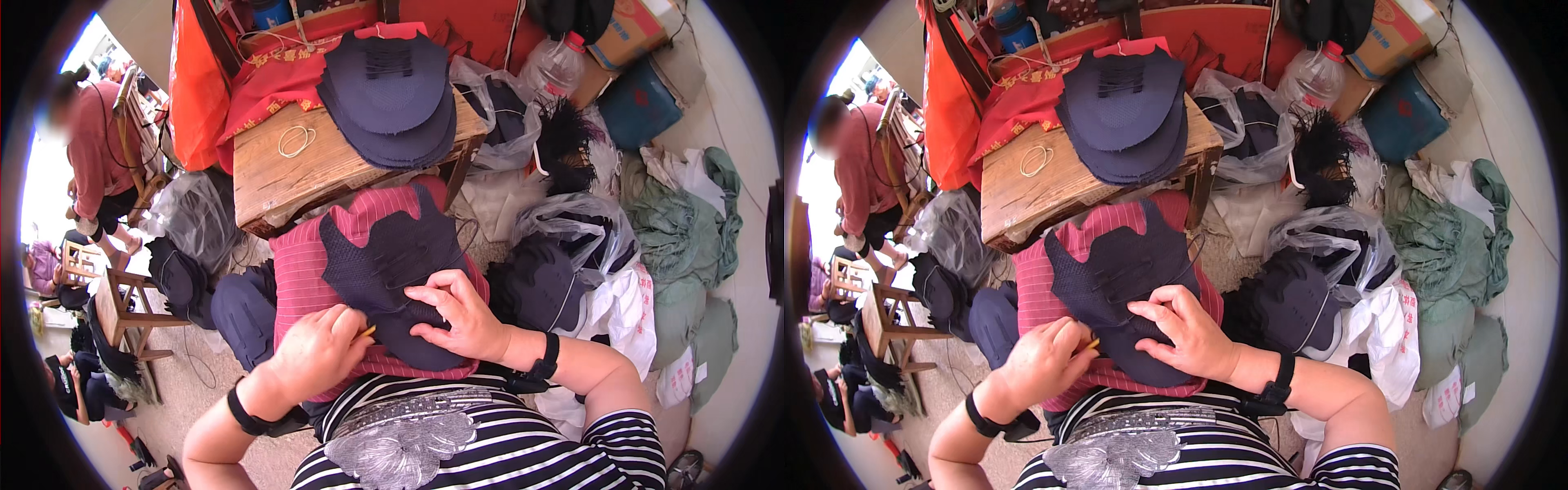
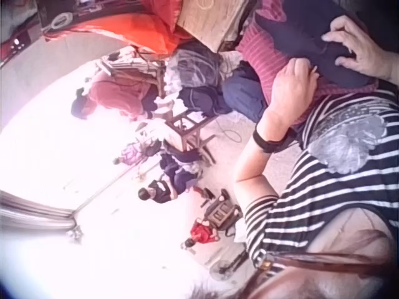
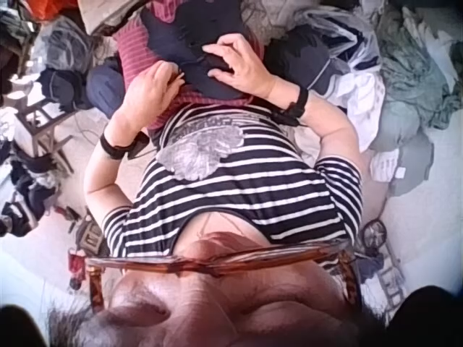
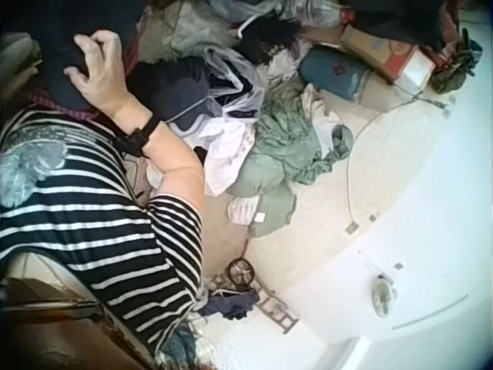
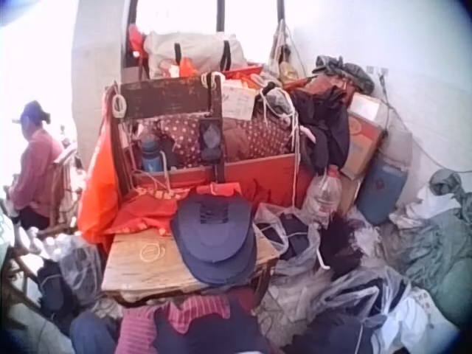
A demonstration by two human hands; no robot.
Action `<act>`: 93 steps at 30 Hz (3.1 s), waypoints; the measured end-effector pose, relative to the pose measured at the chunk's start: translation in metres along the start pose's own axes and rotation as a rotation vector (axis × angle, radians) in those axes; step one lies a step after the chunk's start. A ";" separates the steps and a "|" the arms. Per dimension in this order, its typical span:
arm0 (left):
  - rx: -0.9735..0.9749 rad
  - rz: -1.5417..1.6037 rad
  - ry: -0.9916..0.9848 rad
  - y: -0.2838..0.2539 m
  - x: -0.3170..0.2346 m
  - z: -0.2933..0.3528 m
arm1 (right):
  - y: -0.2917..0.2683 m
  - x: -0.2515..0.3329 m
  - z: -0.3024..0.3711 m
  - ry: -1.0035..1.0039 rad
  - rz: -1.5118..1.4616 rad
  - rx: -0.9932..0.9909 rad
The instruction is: Lacing the uppers of shoes in a manufacturing environment.
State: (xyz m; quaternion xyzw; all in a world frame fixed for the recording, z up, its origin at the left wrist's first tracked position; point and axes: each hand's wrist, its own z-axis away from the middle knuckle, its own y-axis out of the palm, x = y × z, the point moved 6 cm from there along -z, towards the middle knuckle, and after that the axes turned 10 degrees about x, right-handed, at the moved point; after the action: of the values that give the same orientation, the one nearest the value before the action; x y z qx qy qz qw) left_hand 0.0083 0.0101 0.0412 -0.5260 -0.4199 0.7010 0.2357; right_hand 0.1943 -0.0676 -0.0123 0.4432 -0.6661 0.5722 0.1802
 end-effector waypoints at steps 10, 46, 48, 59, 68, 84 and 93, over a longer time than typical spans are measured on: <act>-0.149 0.391 -0.183 0.024 0.010 0.000 | -0.028 -0.044 0.017 0.222 -0.321 -0.466; -0.231 0.806 -0.546 -0.022 0.069 0.056 | -0.035 -0.007 -0.103 0.230 -0.612 -0.037; -0.200 0.930 -0.499 -0.019 0.053 0.040 | -0.055 -0.021 -0.116 0.138 -0.842 -0.122; -0.258 0.183 -0.321 -0.016 0.034 -0.002 | -0.065 -0.045 -0.096 0.279 -1.022 0.232; -0.372 0.103 -0.375 -0.028 0.062 0.046 | -0.029 -0.023 -0.057 -0.099 0.044 0.114; -0.679 0.721 -0.685 -0.004 0.142 0.145 | -0.030 -0.013 -0.045 -0.150 0.111 -0.106; -0.365 0.109 -0.134 -0.017 0.026 0.023 | -0.040 -0.013 -0.043 -0.157 0.215 -0.015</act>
State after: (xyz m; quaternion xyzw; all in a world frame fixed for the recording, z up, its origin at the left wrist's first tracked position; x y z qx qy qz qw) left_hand -0.0239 0.0319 0.0433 -0.5340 -0.5258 0.6584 0.0696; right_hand 0.2218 -0.0210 0.0148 0.4112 -0.7261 0.5469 0.0683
